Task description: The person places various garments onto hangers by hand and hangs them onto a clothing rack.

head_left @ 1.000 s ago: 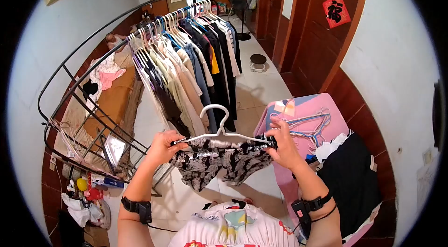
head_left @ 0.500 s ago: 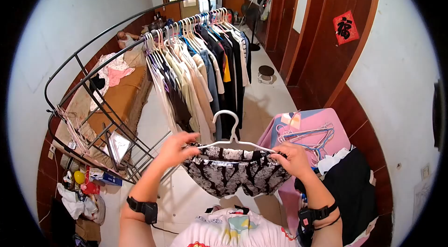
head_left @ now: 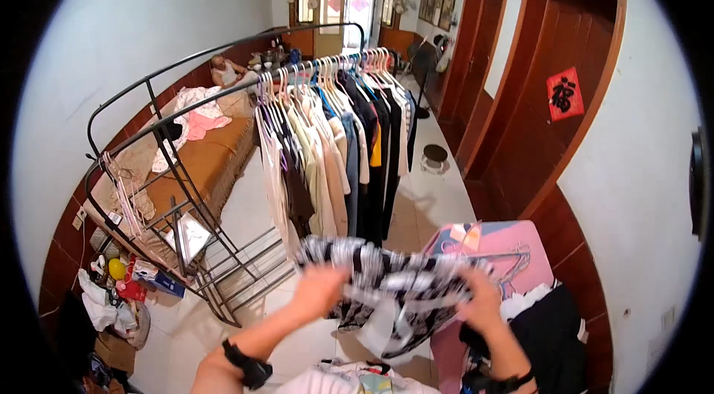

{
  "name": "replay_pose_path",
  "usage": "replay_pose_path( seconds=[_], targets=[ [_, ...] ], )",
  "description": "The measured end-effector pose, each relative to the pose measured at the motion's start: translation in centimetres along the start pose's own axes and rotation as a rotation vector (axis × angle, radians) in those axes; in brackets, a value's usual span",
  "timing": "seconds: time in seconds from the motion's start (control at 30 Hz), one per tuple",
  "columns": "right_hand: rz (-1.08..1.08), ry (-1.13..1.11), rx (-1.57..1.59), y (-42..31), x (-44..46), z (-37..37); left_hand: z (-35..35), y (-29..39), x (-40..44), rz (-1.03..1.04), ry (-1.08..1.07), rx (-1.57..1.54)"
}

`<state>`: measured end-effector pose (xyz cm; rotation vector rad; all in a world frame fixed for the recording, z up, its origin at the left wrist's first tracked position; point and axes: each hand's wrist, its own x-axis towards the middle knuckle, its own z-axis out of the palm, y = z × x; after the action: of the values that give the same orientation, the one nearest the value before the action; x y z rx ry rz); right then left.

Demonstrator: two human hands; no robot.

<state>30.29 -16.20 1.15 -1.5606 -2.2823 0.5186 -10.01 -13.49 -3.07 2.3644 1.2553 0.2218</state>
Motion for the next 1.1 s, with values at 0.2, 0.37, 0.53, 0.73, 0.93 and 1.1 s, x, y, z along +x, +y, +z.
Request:
replay_pose_path(
  seconds=[0.2, 0.37, 0.53, 0.73, 0.93, 1.1],
  targets=[
    [0.317, -0.140, 0.505, -3.0, 1.0, -4.8, -8.9, 3.5, -0.3, -0.116, 0.322, -0.335],
    [-0.050, -0.213, 0.508, -2.9, 1.5, -7.7, -13.8, 6.0, -0.4, 0.137, 0.510, -0.116],
    [0.014, -0.619, 1.386, 1.4, -1.3, -3.0, -11.4, 6.5, -3.5, 0.090, 0.447, -0.155],
    [0.290, -0.905, 1.522, -1.6, -1.9, -1.1, -9.4, 7.0, -5.4, -0.054, 0.486, -0.184],
    [0.227, -0.926, 1.539, -1.2, -1.7, 1.6, -9.1, 8.8, -6.5, -0.134, 0.528, -0.151],
    [0.271, -0.934, 1.486, -2.1, -2.2, 3.3, -8.1, 8.7, -8.9, -0.228, 0.521, -0.018]
  ],
)
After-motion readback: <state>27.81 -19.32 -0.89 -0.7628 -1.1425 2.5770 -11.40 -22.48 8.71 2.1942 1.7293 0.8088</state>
